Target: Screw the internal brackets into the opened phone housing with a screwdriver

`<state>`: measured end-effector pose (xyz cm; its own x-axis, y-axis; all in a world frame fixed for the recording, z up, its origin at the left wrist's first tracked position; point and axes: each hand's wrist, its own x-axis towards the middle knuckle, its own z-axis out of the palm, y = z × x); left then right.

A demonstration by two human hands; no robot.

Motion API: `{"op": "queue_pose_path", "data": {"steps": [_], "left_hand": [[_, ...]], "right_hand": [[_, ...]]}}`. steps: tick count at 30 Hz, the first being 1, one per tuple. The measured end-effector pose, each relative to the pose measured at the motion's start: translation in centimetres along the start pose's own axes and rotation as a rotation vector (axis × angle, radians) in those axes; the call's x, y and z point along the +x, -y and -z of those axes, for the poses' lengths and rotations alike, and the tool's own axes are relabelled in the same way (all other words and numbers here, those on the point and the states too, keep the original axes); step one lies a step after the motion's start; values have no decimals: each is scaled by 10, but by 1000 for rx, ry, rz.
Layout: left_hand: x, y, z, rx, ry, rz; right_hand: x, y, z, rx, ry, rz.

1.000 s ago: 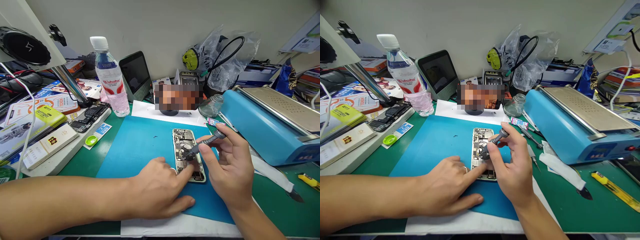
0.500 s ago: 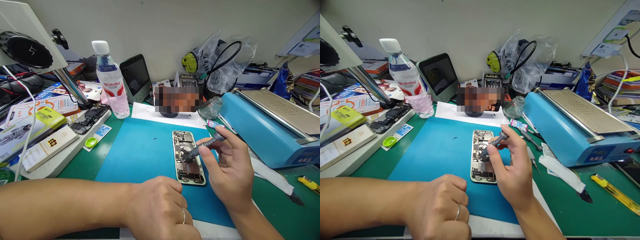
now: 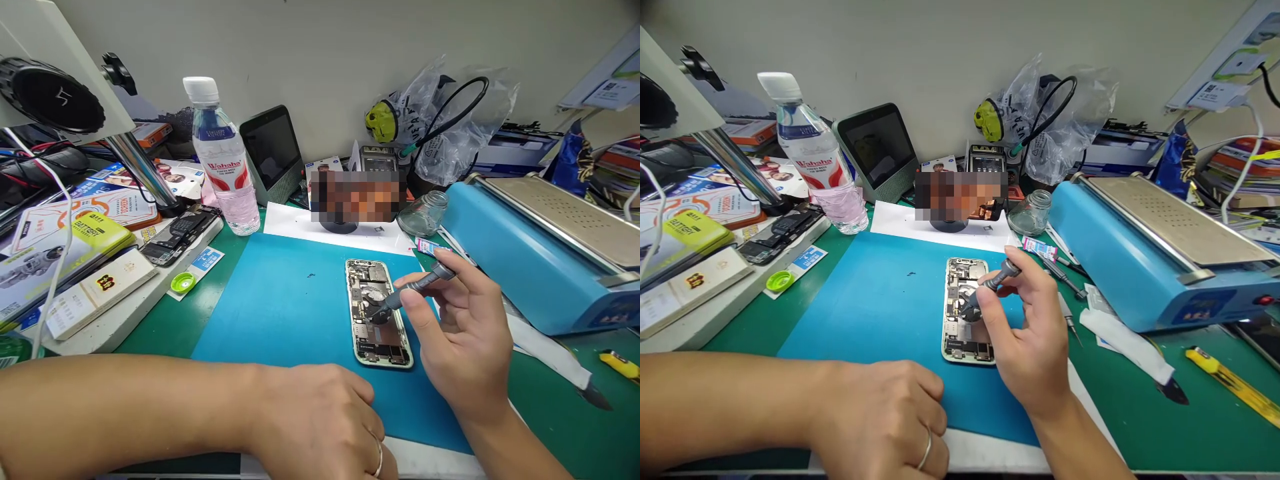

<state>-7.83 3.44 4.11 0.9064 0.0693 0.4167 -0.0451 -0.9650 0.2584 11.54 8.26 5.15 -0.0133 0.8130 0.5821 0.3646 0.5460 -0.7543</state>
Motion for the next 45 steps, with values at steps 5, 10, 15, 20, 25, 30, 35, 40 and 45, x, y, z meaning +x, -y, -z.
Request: {"op": "queue_pose_path", "data": {"steps": [5,10,15,20,25,30,35,40,45], "left_hand": [[3,-2,5,-21,12,23],[3,-3,7,-38,57,37],[8,-3,10,26,-17,91],[11,-5,10,111,-143,218],[8,-7,9,233,-122,546],[9,-7,13,306,89,693],[11,-5,13,354,156,740],[11,-6,13,392,171,741],[11,-8,12,385,183,746]], "right_hand": [[1,0,0,23,-3,6],[-1,-2,1,19,-10,-26],[0,1,-1,6,-44,-18],[5,2,0,-34,-116,-8],[4,0,2,-106,-173,-6],[3,-2,3,-72,-152,2],[2,-3,5,-76,-108,20],[2,-3,5,-99,-107,23],[3,-4,6,-111,-81,13]]}}
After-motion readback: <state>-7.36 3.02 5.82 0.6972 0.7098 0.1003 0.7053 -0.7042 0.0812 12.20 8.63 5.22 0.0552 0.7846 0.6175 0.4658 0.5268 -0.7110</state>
